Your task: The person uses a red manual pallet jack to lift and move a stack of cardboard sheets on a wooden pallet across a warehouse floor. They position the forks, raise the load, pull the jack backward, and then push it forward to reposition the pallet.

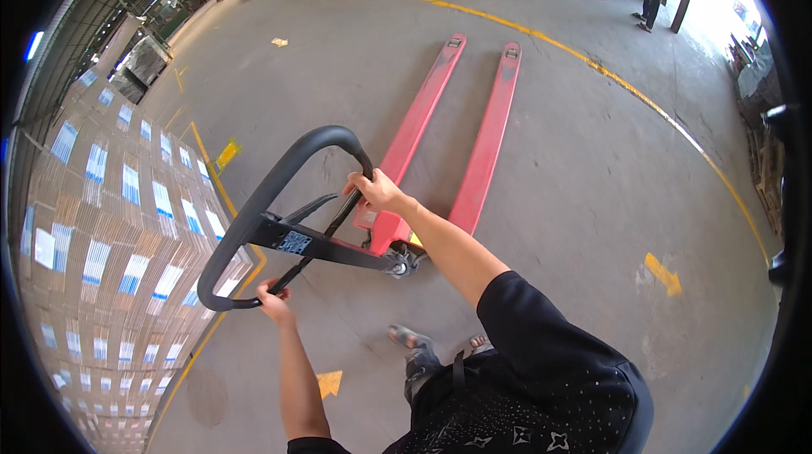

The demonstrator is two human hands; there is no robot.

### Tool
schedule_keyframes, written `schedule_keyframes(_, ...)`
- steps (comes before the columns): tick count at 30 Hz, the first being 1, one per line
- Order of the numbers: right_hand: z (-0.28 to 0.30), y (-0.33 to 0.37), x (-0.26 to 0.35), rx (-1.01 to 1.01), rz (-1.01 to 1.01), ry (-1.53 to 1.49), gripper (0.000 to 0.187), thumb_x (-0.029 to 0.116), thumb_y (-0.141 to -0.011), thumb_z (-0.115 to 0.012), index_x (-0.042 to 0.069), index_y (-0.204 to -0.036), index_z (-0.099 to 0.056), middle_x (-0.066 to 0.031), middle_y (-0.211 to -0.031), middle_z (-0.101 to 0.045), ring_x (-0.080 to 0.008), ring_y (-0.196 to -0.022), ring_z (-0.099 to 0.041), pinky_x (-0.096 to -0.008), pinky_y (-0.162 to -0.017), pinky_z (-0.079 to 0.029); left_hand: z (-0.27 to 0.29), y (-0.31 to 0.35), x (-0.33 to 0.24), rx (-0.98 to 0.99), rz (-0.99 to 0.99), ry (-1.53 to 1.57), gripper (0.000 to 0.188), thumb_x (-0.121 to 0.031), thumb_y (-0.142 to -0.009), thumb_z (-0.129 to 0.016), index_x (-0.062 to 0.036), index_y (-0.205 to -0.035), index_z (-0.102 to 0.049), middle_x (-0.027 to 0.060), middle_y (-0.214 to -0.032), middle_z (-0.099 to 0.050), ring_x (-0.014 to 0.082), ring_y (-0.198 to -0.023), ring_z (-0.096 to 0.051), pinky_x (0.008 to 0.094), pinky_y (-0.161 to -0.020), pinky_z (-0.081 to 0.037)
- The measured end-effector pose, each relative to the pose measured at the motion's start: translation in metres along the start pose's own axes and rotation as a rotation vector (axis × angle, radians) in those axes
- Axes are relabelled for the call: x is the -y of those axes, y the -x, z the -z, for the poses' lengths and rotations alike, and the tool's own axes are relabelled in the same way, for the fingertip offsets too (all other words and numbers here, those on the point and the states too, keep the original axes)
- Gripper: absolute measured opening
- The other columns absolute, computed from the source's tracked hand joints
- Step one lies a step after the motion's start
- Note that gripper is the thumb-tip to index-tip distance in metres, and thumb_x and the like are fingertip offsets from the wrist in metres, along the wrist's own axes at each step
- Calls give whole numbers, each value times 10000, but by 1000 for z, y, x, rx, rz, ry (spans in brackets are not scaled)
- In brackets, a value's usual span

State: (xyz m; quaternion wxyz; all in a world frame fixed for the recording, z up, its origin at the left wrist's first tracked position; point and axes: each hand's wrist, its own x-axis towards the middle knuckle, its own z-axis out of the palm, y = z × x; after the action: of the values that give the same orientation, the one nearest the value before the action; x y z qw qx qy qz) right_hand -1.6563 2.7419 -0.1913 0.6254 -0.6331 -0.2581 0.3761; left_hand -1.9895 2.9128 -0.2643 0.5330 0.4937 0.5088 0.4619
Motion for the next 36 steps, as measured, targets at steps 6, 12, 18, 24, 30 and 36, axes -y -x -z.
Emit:
schedule_keyframes(6, -60, -132, -2, -214, 141, 36, 506, 442, -945, -508, -18, -838, -690, -93, -586, -567, -215, -540, -653, -367, -563, -505, -43, -196, -10, 134, -55, -74, 419, -375, -889, -442, -13, -891, -652, 90, -744, -629, 178, -528, -580, 272, -473, -441)
schedule_keyframes(12, -89, -250, 3, -312, 193, 28, 504, 415, -989, -471, -21, -818, -658, -92, -563, -550, -185, -547, -626, -359, -581, -498, -143, -360, -60, 392, 182, -111, 393, -380, -904, -418, -98, -1014, -668, 28, -890, -651, 156, -659, -635, 268, -565, -490)
schedule_keyframes(18, -78, -386, 28, -412, 175, -149, 469, 364, -994, -463, -24, -802, -642, -58, -585, -562, -144, -536, -574, -333, -566, -483, -275, -493, -84, 591, 204, -117, 398, -378, -871, -430, -125, -1062, -670, 20, -886, -650, 155, -714, -638, 291, -630, -489)
schedule_keyframes(24, -24, -536, 59, -494, 177, -156, 446, 336, -974, -457, -27, -806, -655, -54, -588, -550, -142, -538, -573, -330, -557, -477, -416, -601, -94, 673, 212, -123, 419, -379, -857, -437, -112, -1090, -663, 27, -906, -676, 152, -722, -648, 313, -634, -481)
schedule_keyframes(30, 35, -676, 86, -555, 120, -149, 484, 399, -992, -518, -30, -829, -674, -52, -620, -578, -142, -565, -603, -336, -563, -497, -554, -704, -107, 762, 232, -154, 408, -357, -865, -434, -112, -1093, -669, 26, -931, -665, 163, -719, -644, 322, -626, -486)
schedule_keyframes(36, 93, -812, 115, -552, 187, -107, 427, 391, -970, -565, -6, -862, -679, -89, -625, -596, -178, -578, -620, -362, -583, -494, -722, -825, -111, 790, 235, -144, 400, -364, -836, -470, -133, -1101, -661, 25, -928, -649, 185, -777, -647, 325, -632, -483)
